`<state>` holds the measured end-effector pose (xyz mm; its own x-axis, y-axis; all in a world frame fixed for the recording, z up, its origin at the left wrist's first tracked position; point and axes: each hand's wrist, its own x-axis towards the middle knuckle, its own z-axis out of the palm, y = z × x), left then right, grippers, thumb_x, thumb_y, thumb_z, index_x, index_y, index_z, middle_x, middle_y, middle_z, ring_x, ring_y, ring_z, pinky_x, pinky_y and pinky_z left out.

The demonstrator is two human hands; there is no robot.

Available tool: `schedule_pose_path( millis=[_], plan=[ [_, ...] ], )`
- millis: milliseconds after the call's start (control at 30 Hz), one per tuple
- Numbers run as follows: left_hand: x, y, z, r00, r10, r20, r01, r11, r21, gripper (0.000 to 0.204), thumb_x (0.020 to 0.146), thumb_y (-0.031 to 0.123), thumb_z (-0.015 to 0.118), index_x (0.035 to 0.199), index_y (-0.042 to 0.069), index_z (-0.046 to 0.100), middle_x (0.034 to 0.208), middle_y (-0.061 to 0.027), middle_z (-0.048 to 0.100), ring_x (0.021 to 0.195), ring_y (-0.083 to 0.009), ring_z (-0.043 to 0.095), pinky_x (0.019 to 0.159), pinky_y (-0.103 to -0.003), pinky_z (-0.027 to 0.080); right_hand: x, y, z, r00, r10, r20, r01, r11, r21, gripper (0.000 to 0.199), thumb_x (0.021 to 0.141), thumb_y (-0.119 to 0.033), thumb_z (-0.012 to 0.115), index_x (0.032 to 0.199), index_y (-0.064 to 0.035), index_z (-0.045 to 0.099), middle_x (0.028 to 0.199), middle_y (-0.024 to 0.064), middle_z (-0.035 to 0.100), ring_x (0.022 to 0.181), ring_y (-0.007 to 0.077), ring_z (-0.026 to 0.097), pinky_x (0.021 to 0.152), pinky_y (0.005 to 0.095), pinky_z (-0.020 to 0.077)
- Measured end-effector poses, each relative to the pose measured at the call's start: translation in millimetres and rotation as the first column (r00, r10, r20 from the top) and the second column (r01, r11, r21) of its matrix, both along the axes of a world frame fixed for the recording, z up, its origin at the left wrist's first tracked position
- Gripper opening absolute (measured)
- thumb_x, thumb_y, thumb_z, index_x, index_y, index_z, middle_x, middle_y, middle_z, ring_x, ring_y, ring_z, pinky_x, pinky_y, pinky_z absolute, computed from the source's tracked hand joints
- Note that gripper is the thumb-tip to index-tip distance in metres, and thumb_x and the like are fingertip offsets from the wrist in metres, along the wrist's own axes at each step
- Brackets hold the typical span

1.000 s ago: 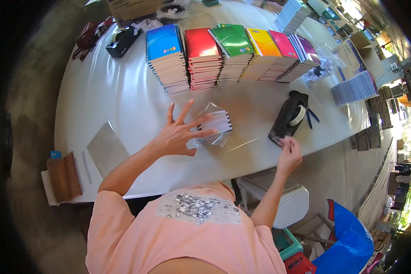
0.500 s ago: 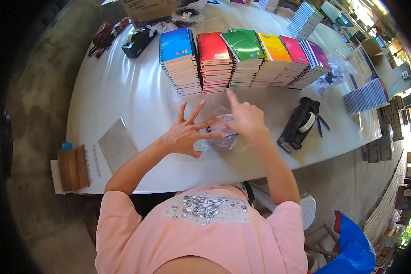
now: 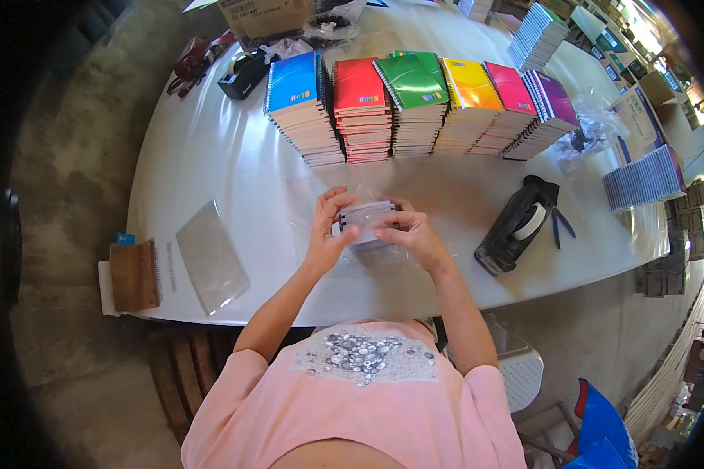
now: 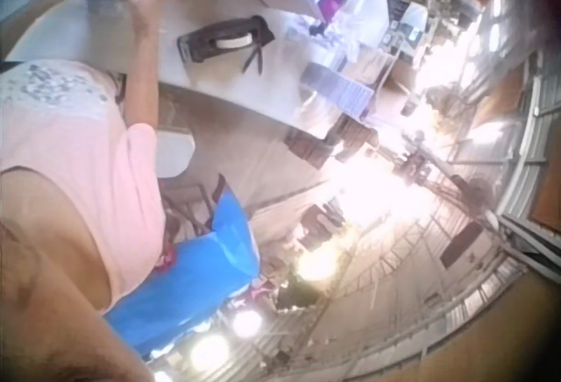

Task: The person collects various colored spiral notebooks from stacks, places them inside a clear plastic bag, and seals the bag using tape from a dispenser.

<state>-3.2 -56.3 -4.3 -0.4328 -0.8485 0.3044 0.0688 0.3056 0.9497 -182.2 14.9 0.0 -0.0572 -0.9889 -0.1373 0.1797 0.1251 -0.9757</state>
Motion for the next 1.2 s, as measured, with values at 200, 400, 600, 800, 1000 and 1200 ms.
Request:
schedule_pose_path(
  millis=[200,400,600,800,1000,1200],
  plan=[
    [-5,-11,14,0.980,-0.097,0.176,0.022,0.922,0.386,0.047,0.072,0.021,0.077,0.110,-0.001,0.059,0.100,-0.0126,0.061,0.093,-0.0207,0.059,0.080,-0.030,0.048,3,-25,0,0.979,-0.198,0.046,0.190,0.973,0.133,0.043,0.065,-0.011,0.079,0.102,-0.0004,0.060,0.110,0.0074,0.056,0.097,0.0135,0.052,0.079,0.0292,0.0441],
    [-5,-21,6,0.953,-0.097,0.287,-0.008,0.939,0.343,0.024,0.073,0.011,0.074,0.095,0.003,0.068,0.091,-0.0099,0.068,0.098,-0.0194,0.058,0.079,-0.031,0.047,-13,-33,6,0.990,0.045,-0.135,-0.026,0.990,0.140,0.026,0.069,-0.012,0.075,0.092,-0.0038,0.066,0.085,0.0024,0.062,0.081,0.0159,0.059,0.075,0.0295,0.0453],
    [-6,-6,21,0.844,0.158,0.512,0.050,0.928,-0.370,0.048,0.068,0.013,0.074,0.114,0.009,0.060,0.095,-0.0007,0.069,0.118,-0.0234,0.045,0.093,-0.040,0.032,3,-18,15,0.613,-0.273,-0.741,0.006,0.940,-0.341,0.016,0.067,-0.016,0.074,0.082,-0.0157,0.070,0.104,0.0014,0.060,0.103,0.0205,0.054,0.084,0.0377,0.0387],
    [5,13,40,0.768,0.118,0.630,0.148,0.924,-0.353,0.059,0.071,0.023,0.073,0.125,0.014,0.050,0.102,0.0018,0.067,0.124,-0.0197,0.040,0.093,-0.051,0.020,24,-4,41,0.131,-0.413,-0.901,-0.076,0.902,-0.424,0.014,0.066,-0.012,0.069,0.080,-0.0150,0.069,0.121,0.0010,0.053,0.115,0.0182,0.047,0.092,0.0433,0.0310],
    [14,18,19,0.728,0.301,0.616,0.288,0.681,-0.673,0.032,0.078,0.018,0.066,0.110,0.021,0.063,0.114,0.0043,0.063,0.116,-0.0139,0.048,0.089,-0.051,0.021,5,47,71,0.447,-0.261,-0.855,0.202,0.961,-0.188,0.020,0.069,-0.010,0.066,0.089,-0.0117,0.067,0.121,0.0077,0.052,0.114,0.0266,0.047,0.092,0.0404,0.0363],
    [9,20,7,0.802,0.326,0.500,0.225,0.611,-0.759,0.027,0.078,0.014,0.063,0.105,0.019,0.065,0.115,0.0043,0.062,0.103,-0.0097,0.054,0.088,-0.047,0.023,-90,137,-20,0.207,-0.651,-0.730,0.929,0.365,-0.062,0.034,0.083,-0.031,0.063,0.108,-0.0079,0.059,0.115,0.0133,0.054,0.109,0.0310,0.048,0.094,0.0407,0.0358]
  ],
)
